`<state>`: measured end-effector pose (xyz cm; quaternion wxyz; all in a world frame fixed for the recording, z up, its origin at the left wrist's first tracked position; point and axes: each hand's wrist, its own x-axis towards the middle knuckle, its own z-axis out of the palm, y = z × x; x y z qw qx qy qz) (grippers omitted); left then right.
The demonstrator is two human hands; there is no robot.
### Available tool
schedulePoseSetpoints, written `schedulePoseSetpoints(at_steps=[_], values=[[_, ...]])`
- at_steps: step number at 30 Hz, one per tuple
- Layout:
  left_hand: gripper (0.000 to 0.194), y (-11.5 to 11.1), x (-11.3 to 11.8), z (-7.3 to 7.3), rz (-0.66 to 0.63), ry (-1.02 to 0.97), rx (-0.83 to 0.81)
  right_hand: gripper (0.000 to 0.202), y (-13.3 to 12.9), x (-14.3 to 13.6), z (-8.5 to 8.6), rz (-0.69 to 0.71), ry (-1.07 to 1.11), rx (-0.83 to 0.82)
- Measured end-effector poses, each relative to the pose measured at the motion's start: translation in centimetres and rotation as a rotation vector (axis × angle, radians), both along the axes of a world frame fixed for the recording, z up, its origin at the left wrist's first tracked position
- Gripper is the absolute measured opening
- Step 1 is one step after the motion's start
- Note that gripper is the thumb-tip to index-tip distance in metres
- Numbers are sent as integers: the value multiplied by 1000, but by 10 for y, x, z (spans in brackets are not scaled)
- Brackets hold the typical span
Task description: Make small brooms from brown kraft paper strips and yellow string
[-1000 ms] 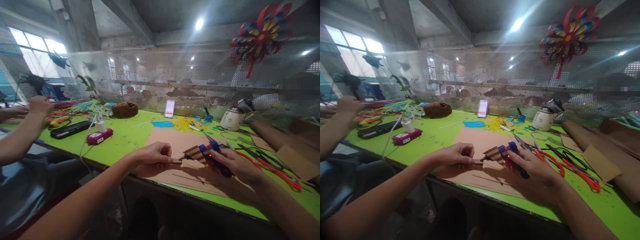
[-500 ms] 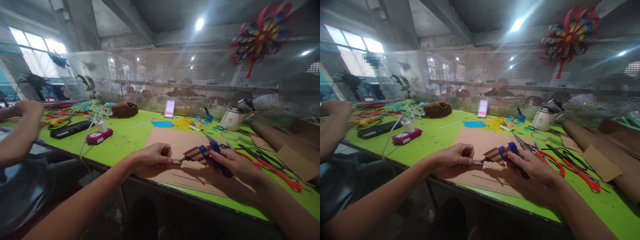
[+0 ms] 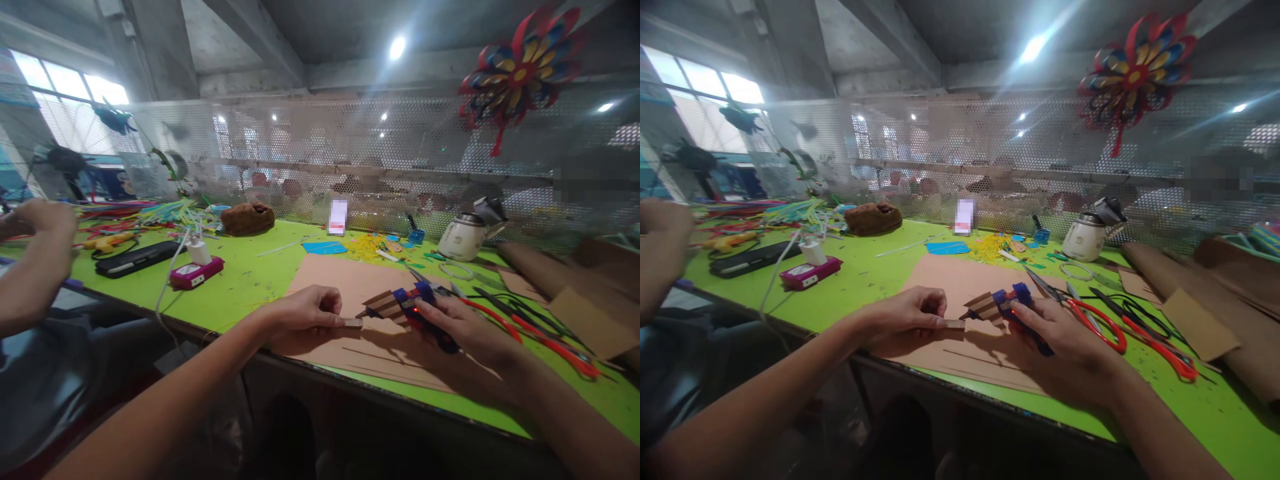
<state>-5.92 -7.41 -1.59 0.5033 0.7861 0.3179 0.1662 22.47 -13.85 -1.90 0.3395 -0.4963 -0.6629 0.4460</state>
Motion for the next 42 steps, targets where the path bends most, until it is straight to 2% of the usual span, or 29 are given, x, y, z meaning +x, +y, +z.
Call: schedulePoseSetpoints(at_steps=[11,23,29,37,42], values=[[27,-1,1,3,-18,17,-1,50,-3,-5,5,-35,82,7],[27,3,-1,1,-38,24,-11,48,-3,-2,5,50,-22,19],[24,0,0,3,-32,1,-4,48,-4,-3,4,7,104,-44],[26,2,0,1,-32,3,-10,50,-3,-5,7,29,-18,16],[26,1,0,1,-28,0,-10,50,-2,-2,5,39,-17,5]])
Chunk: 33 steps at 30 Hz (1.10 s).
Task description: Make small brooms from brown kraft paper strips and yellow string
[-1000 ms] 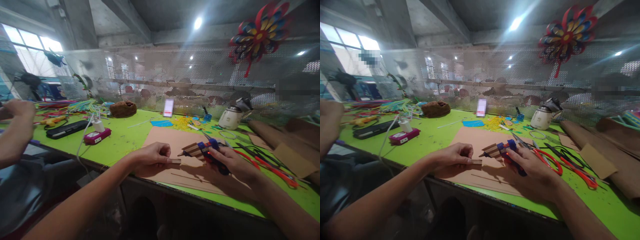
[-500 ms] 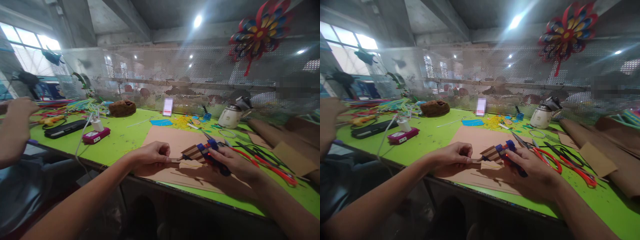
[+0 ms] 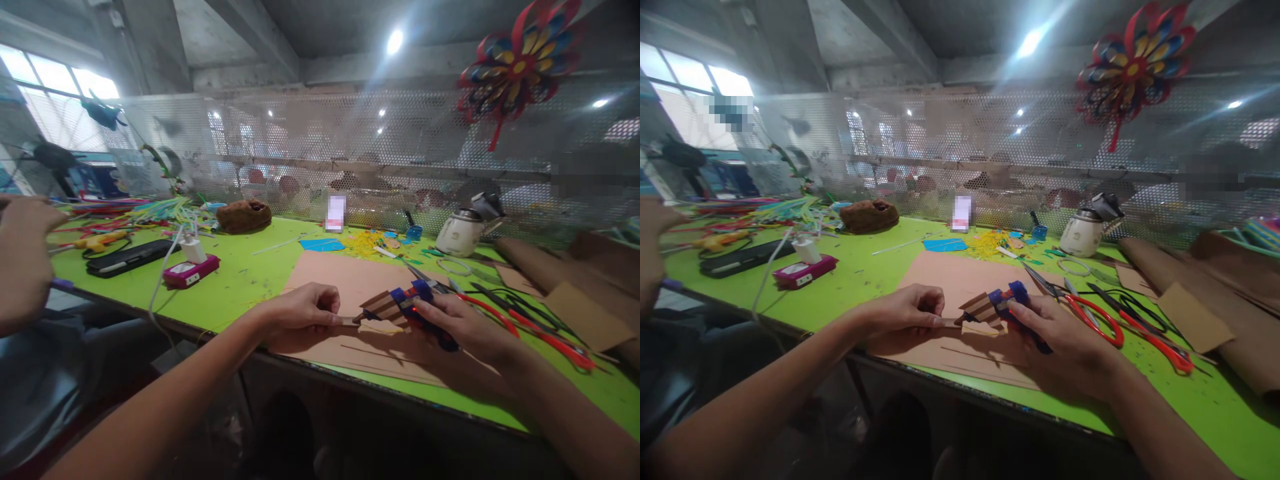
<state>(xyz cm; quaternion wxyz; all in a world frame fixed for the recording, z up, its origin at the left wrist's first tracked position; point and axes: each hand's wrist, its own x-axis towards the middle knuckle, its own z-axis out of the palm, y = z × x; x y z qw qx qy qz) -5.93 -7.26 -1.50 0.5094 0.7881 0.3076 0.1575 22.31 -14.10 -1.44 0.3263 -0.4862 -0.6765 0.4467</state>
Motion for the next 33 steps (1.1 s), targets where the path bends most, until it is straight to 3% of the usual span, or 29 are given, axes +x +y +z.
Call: schedulePoseSetpoints(at_steps=[9,15,23,33], values=[[26,0,0,0,8,8,17,46,-1,-3,1,-40,85,-8],[27,0,0,0,-1,2,-15,51,-1,0,2,1,-51,42],[26,1,0,1,-13,-5,9,50,0,3,1,-22,40,-19],[26,2,-2,-1,-12,-4,-37,50,4,12,-1,17,-59,36]])
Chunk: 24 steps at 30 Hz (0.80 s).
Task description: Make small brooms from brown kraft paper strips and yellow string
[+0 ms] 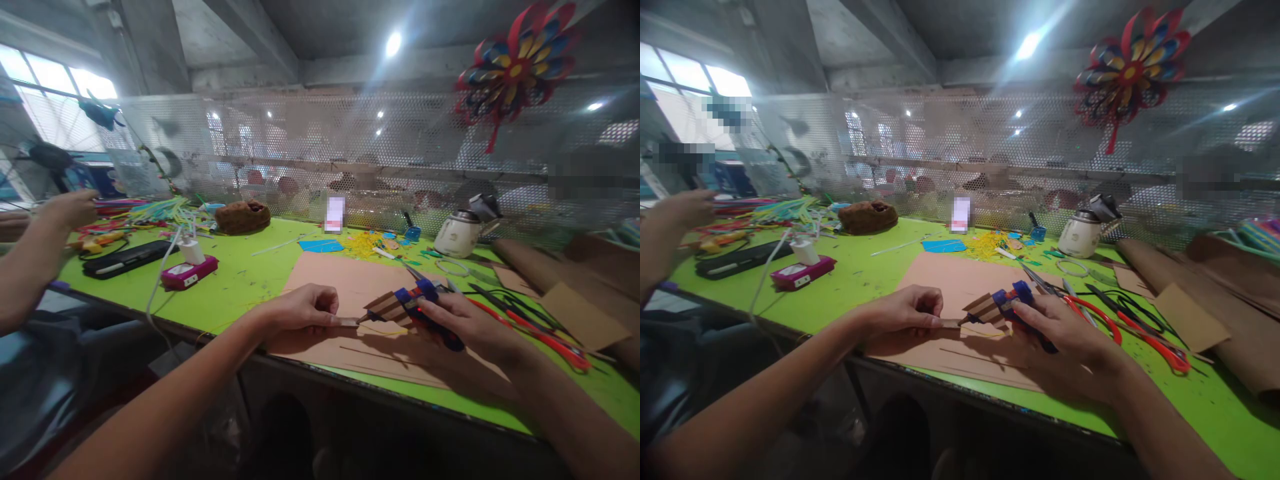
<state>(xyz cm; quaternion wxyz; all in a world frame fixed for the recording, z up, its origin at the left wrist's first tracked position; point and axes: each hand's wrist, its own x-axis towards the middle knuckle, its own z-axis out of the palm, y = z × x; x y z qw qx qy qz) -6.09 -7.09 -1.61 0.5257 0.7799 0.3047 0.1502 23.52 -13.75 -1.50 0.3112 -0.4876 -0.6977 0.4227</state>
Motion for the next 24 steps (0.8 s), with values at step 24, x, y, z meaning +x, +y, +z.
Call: schedulePoseSetpoints(at_steps=[24], values=[[25,-1,-1,-1,19,9,94,48,-2,-14,1,-32,130,-53]])
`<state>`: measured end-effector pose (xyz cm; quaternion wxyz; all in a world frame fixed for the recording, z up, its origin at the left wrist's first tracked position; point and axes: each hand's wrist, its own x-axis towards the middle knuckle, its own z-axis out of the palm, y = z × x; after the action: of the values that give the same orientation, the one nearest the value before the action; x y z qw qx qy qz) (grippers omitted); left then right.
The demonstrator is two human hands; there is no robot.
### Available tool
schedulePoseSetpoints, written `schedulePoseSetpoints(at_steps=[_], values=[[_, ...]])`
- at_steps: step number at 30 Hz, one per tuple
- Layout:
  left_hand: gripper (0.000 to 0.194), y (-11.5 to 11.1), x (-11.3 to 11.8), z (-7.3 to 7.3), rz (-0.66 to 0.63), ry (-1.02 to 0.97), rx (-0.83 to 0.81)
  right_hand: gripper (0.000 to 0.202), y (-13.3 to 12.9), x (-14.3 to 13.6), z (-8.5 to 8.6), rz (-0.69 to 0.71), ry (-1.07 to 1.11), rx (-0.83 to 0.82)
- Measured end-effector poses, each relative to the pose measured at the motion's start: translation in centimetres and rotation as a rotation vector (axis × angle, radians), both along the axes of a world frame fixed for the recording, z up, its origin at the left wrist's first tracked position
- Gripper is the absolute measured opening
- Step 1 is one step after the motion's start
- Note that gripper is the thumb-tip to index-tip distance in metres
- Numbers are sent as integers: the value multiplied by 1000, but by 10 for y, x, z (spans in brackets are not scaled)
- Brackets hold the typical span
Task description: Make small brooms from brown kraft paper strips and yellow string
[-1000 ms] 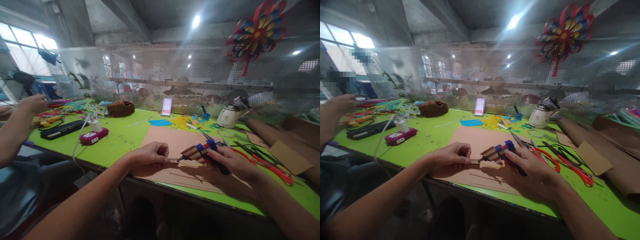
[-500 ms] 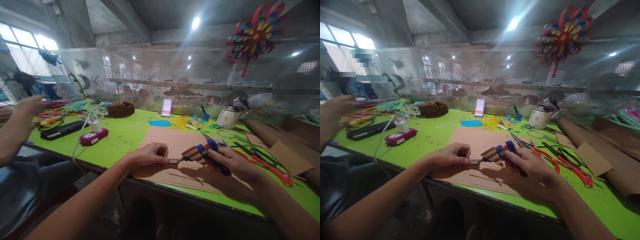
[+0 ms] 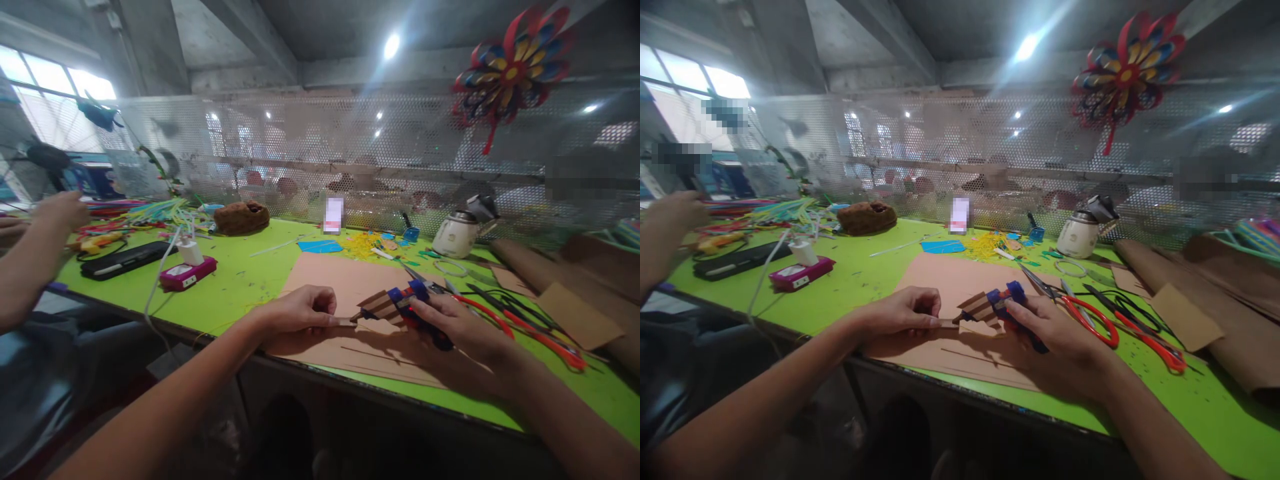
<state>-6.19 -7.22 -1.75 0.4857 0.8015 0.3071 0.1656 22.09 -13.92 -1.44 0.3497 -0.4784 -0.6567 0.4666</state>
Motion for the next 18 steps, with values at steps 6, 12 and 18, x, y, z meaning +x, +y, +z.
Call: schedulePoseSetpoints(at_steps=[6,12,18], values=[[27,-2,-1,1,12,25,0,48,5,6,-5,35,-6,-52],[29,-1,-3,-1,-8,-31,31,49,3,13,-6,46,1,-56],[30,-3,-3,0,53,-63,9,51,6,20,-7,-4,78,-37]])
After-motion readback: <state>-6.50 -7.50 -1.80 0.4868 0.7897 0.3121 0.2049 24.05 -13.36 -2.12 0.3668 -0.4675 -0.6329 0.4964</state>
